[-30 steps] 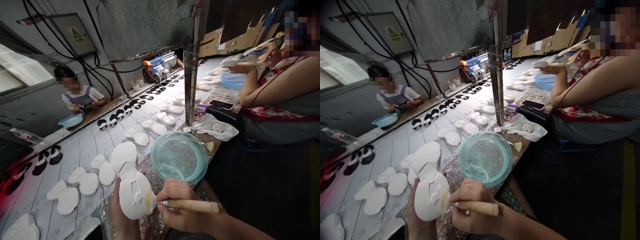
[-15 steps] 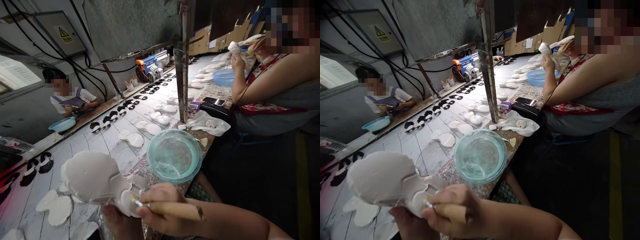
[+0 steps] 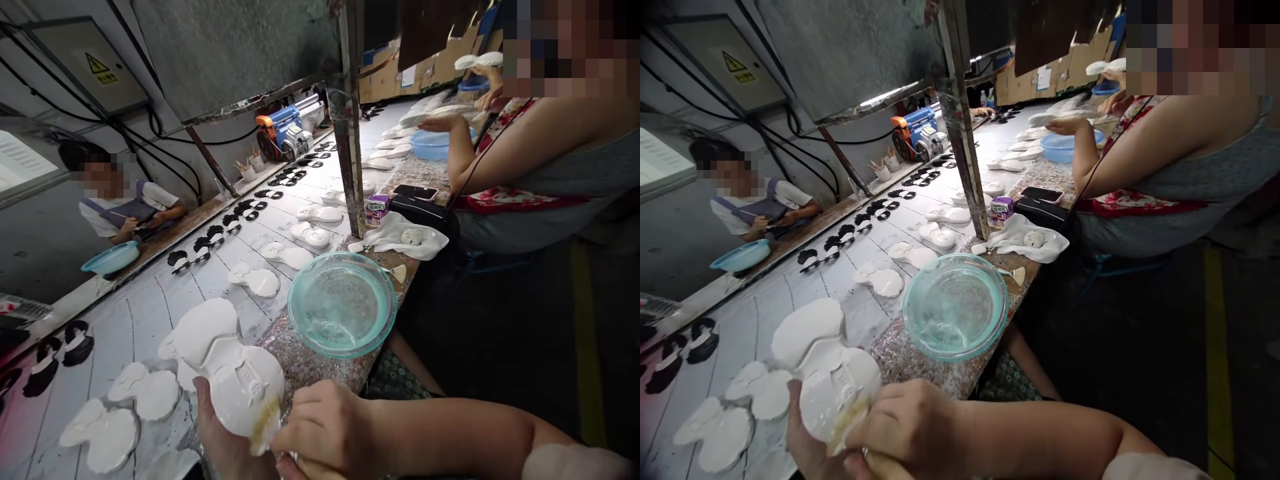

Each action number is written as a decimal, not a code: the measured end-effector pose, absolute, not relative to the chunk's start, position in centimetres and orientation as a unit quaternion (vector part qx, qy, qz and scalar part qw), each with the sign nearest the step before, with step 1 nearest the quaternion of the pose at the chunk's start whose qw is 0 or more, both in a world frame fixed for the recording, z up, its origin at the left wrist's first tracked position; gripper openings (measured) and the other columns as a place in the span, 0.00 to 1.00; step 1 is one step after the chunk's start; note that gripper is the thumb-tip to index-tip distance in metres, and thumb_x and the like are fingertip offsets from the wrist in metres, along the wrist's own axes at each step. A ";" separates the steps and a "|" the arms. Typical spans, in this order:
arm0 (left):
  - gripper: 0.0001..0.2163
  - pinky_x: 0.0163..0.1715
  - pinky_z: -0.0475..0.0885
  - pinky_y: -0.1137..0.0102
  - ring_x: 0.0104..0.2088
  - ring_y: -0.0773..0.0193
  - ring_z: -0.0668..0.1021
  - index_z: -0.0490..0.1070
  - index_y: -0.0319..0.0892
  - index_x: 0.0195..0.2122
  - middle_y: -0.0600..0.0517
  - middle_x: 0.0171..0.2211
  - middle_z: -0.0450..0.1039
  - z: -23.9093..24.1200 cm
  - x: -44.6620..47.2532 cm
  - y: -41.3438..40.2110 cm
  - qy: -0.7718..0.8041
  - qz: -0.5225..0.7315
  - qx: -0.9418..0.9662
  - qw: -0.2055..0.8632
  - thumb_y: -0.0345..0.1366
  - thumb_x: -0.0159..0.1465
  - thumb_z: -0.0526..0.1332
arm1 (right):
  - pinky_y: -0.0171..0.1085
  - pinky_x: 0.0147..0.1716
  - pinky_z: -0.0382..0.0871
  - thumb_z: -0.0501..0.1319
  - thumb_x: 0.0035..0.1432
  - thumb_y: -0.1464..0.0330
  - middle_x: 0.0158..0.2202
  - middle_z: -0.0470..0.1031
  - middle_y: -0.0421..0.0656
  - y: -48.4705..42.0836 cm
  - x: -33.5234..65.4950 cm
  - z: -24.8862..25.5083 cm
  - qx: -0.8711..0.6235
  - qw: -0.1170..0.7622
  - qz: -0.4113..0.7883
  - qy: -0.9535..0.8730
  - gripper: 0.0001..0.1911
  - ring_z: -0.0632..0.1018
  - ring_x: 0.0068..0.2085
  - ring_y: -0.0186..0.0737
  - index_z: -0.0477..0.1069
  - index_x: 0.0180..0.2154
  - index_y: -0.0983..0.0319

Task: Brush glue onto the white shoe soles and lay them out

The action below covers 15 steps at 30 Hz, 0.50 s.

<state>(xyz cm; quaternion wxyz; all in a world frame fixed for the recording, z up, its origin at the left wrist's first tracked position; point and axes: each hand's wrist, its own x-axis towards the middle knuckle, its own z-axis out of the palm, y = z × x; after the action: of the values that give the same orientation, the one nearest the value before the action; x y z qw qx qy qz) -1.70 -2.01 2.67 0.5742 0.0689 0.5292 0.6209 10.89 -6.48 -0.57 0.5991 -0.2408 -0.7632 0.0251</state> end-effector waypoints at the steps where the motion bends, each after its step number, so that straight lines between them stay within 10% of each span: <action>1: 0.25 0.49 0.72 0.65 0.42 0.56 0.80 0.72 0.41 0.53 0.50 0.33 0.81 2.9 -1.6 -1.9 0.533 0.625 0.066 0.566 0.51 0.67 0.47 | 0.33 0.24 0.71 0.55 0.61 0.71 0.23 0.77 0.40 -6.5 10.9 -0.9 -0.239 0.594 0.026 -0.768 0.06 0.73 0.21 0.34 0.67 0.39 0.64; 15: 0.22 0.42 0.76 0.60 0.35 0.53 0.81 0.75 0.41 0.48 0.46 0.37 0.80 1.4 -1.8 -2.7 0.525 0.578 0.140 0.609 0.51 0.65 0.52 | 0.29 0.32 0.73 0.58 0.62 0.67 0.29 0.80 0.42 -5.5 13.7 1.0 -0.371 0.633 0.252 -0.631 0.09 0.79 0.29 0.32 0.75 0.36 0.64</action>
<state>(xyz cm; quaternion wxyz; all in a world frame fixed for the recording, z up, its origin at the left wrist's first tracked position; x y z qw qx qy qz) -1.78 -2.67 1.42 0.6093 0.1399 0.5245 0.5780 13.72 -5.50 0.97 0.6332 -0.3706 -0.6312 0.2517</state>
